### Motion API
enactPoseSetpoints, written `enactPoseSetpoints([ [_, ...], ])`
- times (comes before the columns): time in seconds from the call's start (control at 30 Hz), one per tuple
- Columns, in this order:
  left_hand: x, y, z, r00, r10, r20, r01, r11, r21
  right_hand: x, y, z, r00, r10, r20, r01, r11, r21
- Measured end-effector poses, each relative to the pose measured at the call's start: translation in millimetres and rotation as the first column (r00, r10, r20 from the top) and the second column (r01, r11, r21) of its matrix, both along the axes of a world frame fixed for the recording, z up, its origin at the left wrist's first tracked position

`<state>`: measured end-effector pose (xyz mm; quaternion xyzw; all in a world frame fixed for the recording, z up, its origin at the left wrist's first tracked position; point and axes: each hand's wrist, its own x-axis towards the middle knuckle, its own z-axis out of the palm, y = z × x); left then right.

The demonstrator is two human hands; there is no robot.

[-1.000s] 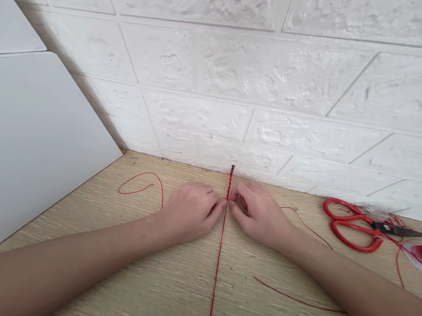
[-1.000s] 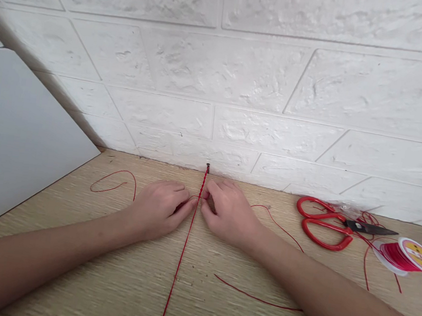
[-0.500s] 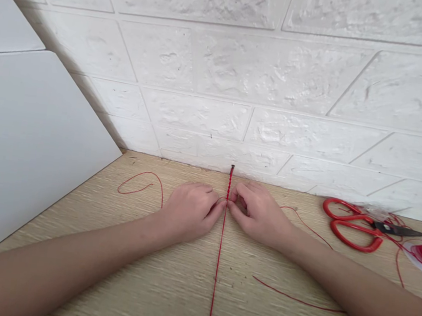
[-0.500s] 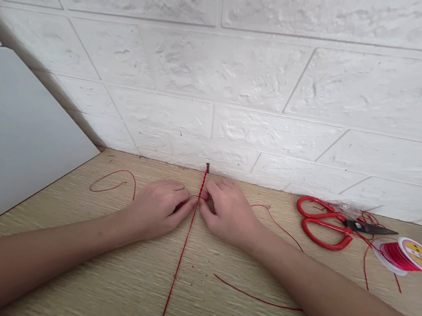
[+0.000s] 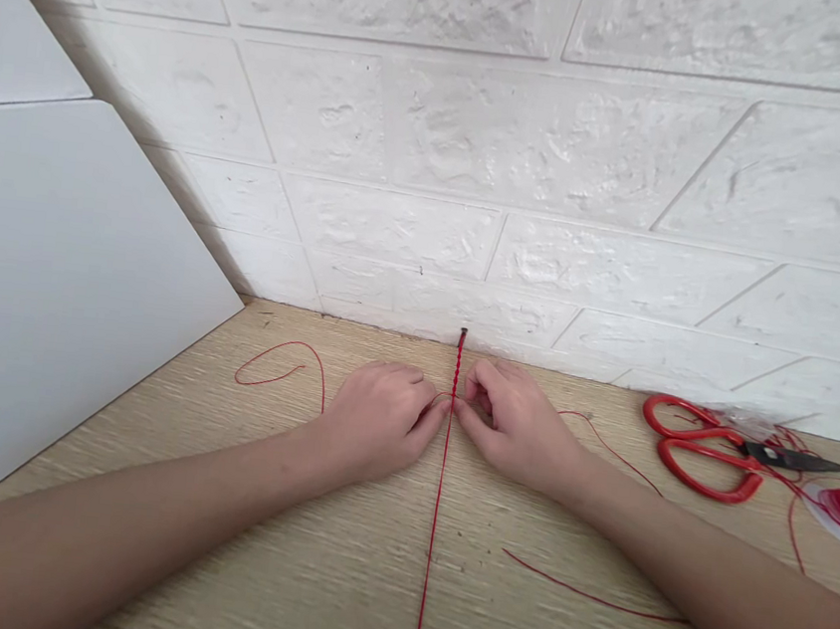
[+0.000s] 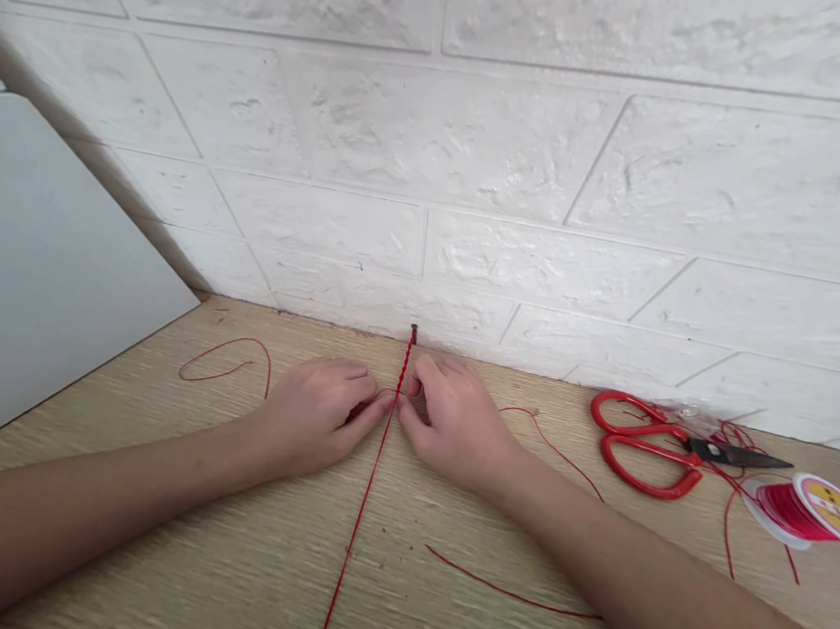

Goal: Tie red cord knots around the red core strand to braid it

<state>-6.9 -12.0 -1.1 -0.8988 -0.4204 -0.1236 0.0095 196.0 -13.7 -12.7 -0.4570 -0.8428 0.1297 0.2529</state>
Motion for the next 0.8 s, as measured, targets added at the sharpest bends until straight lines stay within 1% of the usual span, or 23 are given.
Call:
enactPoseSetpoints([
  [0.3,-0.5,0.3,-2.0,1.0,0.001,-0.009,-0.001,1.0,0.005,0.5,2.9,-3.0,0.996,0.04,0.085,-0.043,0.999,0.033],
  [0.8,-1.2,0.8,-3.5,1.0,0.0,-0.012,0.0,1.0,0.014,-0.1,2.7,-2.6,0.996,0.036,0.087,-0.039,0.999,0.034],
])
